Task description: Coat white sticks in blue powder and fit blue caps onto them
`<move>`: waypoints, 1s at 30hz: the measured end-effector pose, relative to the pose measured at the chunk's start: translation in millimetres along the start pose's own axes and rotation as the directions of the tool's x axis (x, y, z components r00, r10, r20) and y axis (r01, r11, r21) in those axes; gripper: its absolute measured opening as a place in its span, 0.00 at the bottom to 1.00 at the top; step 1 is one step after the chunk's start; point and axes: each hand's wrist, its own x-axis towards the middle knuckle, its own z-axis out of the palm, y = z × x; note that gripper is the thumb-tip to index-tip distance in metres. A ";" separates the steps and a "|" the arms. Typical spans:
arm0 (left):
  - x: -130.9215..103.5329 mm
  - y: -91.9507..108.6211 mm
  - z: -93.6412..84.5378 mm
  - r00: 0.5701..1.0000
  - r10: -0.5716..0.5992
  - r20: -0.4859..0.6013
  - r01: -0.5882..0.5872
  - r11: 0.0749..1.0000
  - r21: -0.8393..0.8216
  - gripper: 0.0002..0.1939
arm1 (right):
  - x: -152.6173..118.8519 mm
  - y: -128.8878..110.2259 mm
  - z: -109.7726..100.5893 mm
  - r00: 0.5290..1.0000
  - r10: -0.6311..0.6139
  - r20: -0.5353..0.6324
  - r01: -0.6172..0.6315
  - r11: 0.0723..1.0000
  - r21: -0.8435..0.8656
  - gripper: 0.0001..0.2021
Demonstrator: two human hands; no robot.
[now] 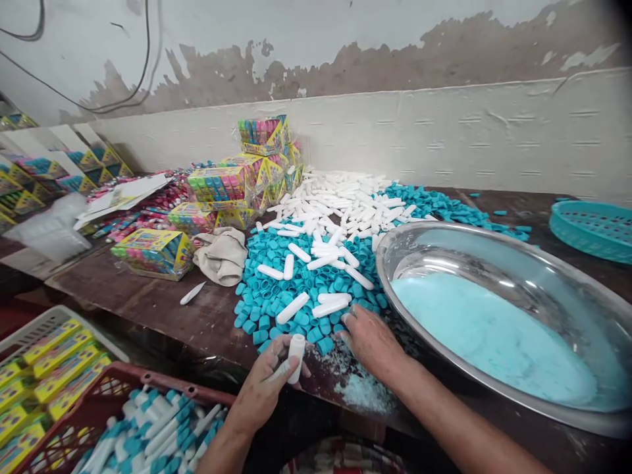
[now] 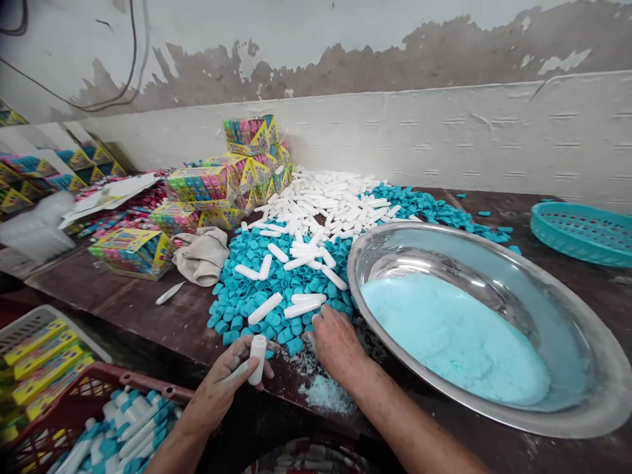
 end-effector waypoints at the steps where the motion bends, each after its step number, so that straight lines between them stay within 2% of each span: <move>1: -0.4 -0.5 -0.7 1.000 0.002 -0.007 -0.002 1.000 0.004 0.15 | 1.2 -1.2 1.5 1.000 -0.016 0.011 0.016 1.000 -0.010 0.08; 6: -0.3 -1.4 2.1 1.000 0.015 0.013 -0.015 1.000 -0.020 0.13 | 2.2 -3.3 8.4 0.997 -0.061 0.043 0.059 0.997 0.052 0.11; 9: 3.6 -1.7 10.7 0.995 0.022 0.099 -0.011 0.994 -0.107 0.12 | -0.4 0.4 2.2 1.000 -0.011 0.007 0.008 0.957 0.291 0.14; 11: 7.3 -3.7 16.9 0.986 0.014 0.167 0.011 0.989 -0.147 0.12 | -4.6 4.2 -6.8 0.998 0.062 -0.006 -0.049 0.840 0.540 0.12; 13: 10.8 -7.0 22.2 0.975 -0.001 0.220 0.032 0.990 -0.139 0.13 | -11.4 6.8 -15.8 0.993 0.110 0.045 -0.107 0.653 0.750 0.11; 15: 13.1 -9.9 25.9 0.966 -0.011 0.257 0.039 0.994 -0.103 0.13 | -20.0 6.6 -21.0 0.988 0.098 0.122 -0.155 0.484 0.861 0.11; 16: 13.6 -10.6 27.3 0.963 -0.014 0.268 0.038 0.996 -0.083 0.14 | -24.3 5.6 -21.8 0.986 0.079 0.150 -0.170 0.431 0.886 0.10; 18: 13.5 -9.7 28.9 0.958 -0.025 0.286 0.037 0.999 -0.038 0.13 | -31.4 3.0 -20.5 0.983 0.048 0.179 -0.183 0.390 0.902 0.08; 20: 12.4 -5.6 30.0 0.950 -0.039 0.309 0.033 0.999 0.023 0.12 | -35.5 1.7 -18.2 0.979 0.038 0.200 -0.199 0.391 0.899 0.08; 23: 11.4 2.0 33.4 0.954 -0.010 0.301 -0.058 0.975 0.216 0.11 | -37.8 4.5 -17.9 0.962 0.011 0.273 -0.257 0.382 0.888 0.08; 26: 13.3 4.3 41.4 0.964 0.037 0.262 -0.176 0.827 0.534 0.10 | -41.3 10.8 -20.9 0.921 -0.080 0.381 -0.337 0.327 0.883 0.09; 28: 15.7 2.3 48.1 0.970 0.004 0.242 -0.182 0.672 0.718 0.11 | -45.6 14.5 -21.9 0.894 -0.146 0.424 -0.371 0.291 0.882 0.10; 30: 18.0 -0.1 54.1 0.973 -0.039 0.228 -0.175 0.520 0.836 0.12 | -50.5 17.0 -20.6 0.875 -0.180 0.449 -0.394 0.272 0.878 0.11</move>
